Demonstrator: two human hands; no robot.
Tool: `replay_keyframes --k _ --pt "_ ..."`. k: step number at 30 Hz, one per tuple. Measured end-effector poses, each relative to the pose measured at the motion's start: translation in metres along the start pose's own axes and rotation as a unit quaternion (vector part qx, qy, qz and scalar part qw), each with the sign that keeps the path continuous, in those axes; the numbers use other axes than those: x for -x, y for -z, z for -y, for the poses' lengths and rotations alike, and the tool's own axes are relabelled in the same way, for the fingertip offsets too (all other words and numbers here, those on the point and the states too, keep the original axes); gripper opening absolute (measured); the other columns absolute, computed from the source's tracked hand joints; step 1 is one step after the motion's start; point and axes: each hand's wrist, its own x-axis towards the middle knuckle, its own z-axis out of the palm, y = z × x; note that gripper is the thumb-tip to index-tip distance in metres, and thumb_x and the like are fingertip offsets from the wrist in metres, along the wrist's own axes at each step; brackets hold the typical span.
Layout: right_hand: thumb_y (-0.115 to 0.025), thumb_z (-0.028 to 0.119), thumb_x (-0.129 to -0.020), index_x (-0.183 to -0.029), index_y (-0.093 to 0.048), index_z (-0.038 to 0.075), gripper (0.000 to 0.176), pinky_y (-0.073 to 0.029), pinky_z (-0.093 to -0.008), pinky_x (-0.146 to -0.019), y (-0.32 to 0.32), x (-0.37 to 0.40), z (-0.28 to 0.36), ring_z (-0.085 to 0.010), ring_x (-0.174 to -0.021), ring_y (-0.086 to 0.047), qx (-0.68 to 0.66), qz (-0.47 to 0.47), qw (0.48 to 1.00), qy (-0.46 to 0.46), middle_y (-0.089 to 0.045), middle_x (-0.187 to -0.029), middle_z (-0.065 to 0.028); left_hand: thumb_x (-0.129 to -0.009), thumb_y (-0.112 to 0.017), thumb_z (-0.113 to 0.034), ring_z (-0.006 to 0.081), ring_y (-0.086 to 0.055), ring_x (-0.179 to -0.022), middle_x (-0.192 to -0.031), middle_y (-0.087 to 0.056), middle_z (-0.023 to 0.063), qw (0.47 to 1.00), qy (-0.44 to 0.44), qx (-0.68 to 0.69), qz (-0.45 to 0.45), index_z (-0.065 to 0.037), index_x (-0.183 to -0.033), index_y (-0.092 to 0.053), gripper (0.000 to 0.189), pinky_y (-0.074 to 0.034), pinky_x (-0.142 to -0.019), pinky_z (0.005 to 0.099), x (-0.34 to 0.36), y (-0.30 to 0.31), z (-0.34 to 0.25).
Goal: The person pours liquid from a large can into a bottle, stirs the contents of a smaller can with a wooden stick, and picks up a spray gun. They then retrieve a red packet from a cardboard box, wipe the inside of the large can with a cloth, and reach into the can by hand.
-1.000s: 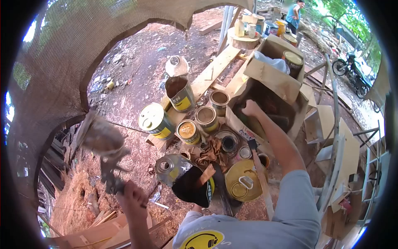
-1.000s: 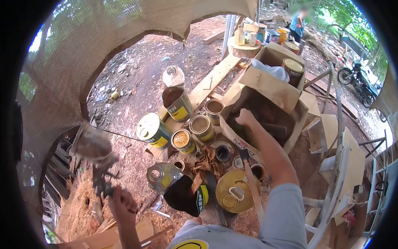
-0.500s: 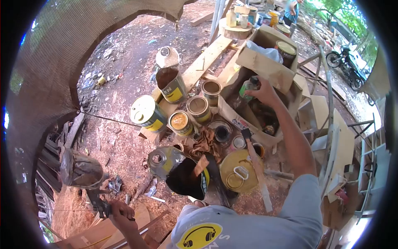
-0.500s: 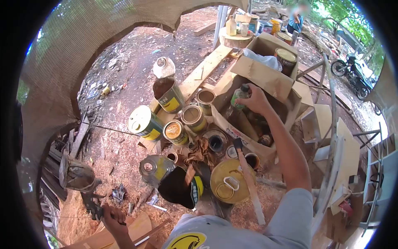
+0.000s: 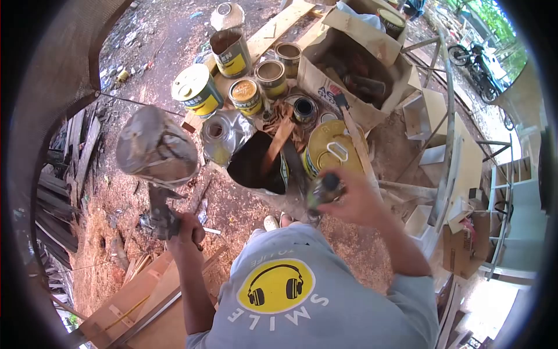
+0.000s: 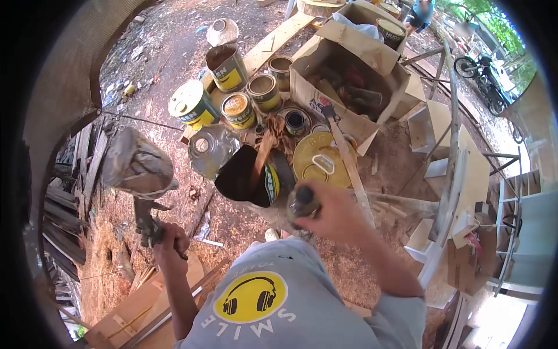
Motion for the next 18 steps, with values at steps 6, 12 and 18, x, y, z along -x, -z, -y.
replay_keyframes --k 6,12,18 --pt "-0.080 0.013 -0.069 -0.118 -0.056 0.008 0.056 -0.049 -0.0404 -0.086 -0.151 -0.001 -0.100 -0.0345 -0.099 -0.062 0.051 -0.157 0.983 0.084 -0.063 -0.106 -0.0165 -0.092 -0.062 -0.009 0.0068 -0.040 -0.052 -0.070 -0.049 0.0007 0.995 0.041 0.068 0.069 -0.008 -0.092 -0.052 0.010 -0.027 -0.043 0.0228 0.018 0.035 0.050" --pt "-0.077 0.012 -0.069 -0.121 -0.050 0.004 0.060 -0.046 -0.0447 -0.091 -0.183 -0.001 -0.102 -0.0391 -0.107 -0.054 0.173 -0.204 0.961 0.076 -0.057 -0.117 -0.0175 -0.093 -0.066 -0.018 0.0051 -0.038 -0.045 -0.056 -0.046 -0.0039 0.985 0.159 -0.011 0.072 -0.006 -0.073 -0.057 0.025 -0.028 -0.042 0.0253 0.047 0.038 0.076" --pt "-0.074 0.018 -0.076 -0.117 -0.051 -0.001 0.051 -0.050 -0.0438 -0.082 -0.179 0.000 -0.081 -0.0353 -0.103 -0.055 0.273 -0.159 0.941 0.122 -0.056 -0.113 -0.0184 -0.095 -0.064 -0.028 0.0063 -0.039 -0.053 -0.057 -0.045 -0.0045 0.989 0.076 -0.122 0.042 -0.006 -0.067 -0.053 0.037 -0.029 -0.047 0.0279 0.073 0.044 0.165"
